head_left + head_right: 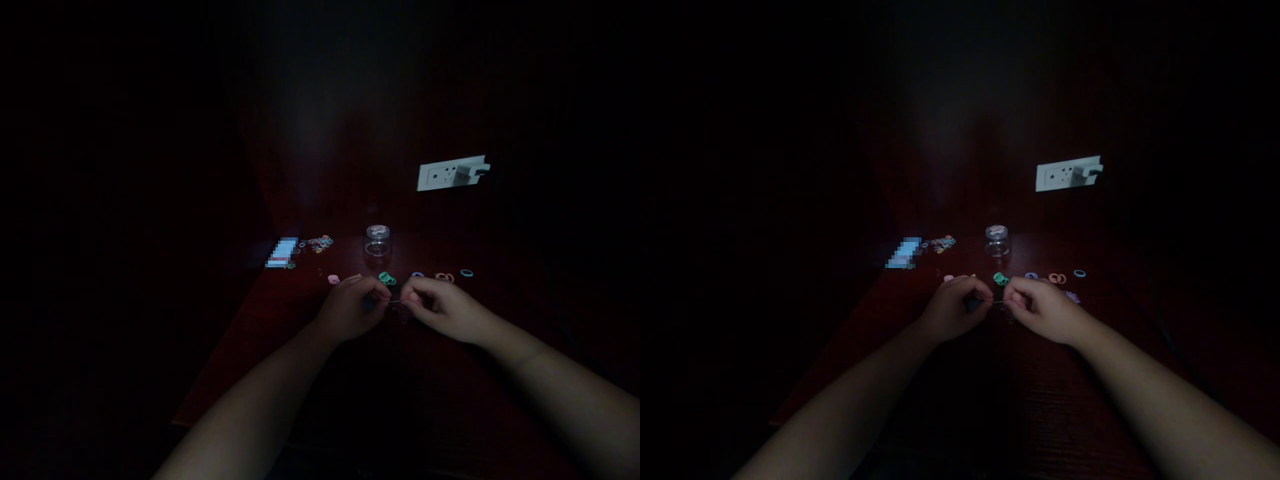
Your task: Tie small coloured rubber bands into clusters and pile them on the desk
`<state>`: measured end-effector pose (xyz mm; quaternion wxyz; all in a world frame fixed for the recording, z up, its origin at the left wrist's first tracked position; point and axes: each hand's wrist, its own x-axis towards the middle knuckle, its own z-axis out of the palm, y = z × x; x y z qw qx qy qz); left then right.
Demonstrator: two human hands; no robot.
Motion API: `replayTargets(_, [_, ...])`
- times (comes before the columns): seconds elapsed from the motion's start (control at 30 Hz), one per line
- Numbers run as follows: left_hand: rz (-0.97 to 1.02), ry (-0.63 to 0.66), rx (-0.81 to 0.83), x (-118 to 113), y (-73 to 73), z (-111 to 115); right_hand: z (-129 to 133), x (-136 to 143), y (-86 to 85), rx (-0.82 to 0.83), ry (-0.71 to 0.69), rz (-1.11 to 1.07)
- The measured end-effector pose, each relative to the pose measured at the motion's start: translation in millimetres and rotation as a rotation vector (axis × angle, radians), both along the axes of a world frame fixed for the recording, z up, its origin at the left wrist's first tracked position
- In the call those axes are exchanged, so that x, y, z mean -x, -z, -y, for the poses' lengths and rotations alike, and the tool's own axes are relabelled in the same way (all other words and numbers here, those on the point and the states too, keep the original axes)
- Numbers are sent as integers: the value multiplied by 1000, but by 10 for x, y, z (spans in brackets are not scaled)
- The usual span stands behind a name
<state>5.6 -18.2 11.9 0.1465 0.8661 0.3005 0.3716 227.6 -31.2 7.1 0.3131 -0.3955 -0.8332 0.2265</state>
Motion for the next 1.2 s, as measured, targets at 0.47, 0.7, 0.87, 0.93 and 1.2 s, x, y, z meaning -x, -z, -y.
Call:
replayTargets(0.47, [4,40,1,-1,16,-6,17,18,-44,1,-13,5])
replayTargets(0.7, [5,41,3,4,-1,5,17,18,-38,-2,1,1])
replayTargets(0.87, [-9,25,-18,28,-26,13,9,0,-23,-10,-1,10])
replayTargets(0.93, [-9,23,-29,29,-23,10,12,-1,-28,-10,-2,15])
replayTargets(1.2, [7,40,-58,51,-37,-2,10,2,-32,-20,4,34])
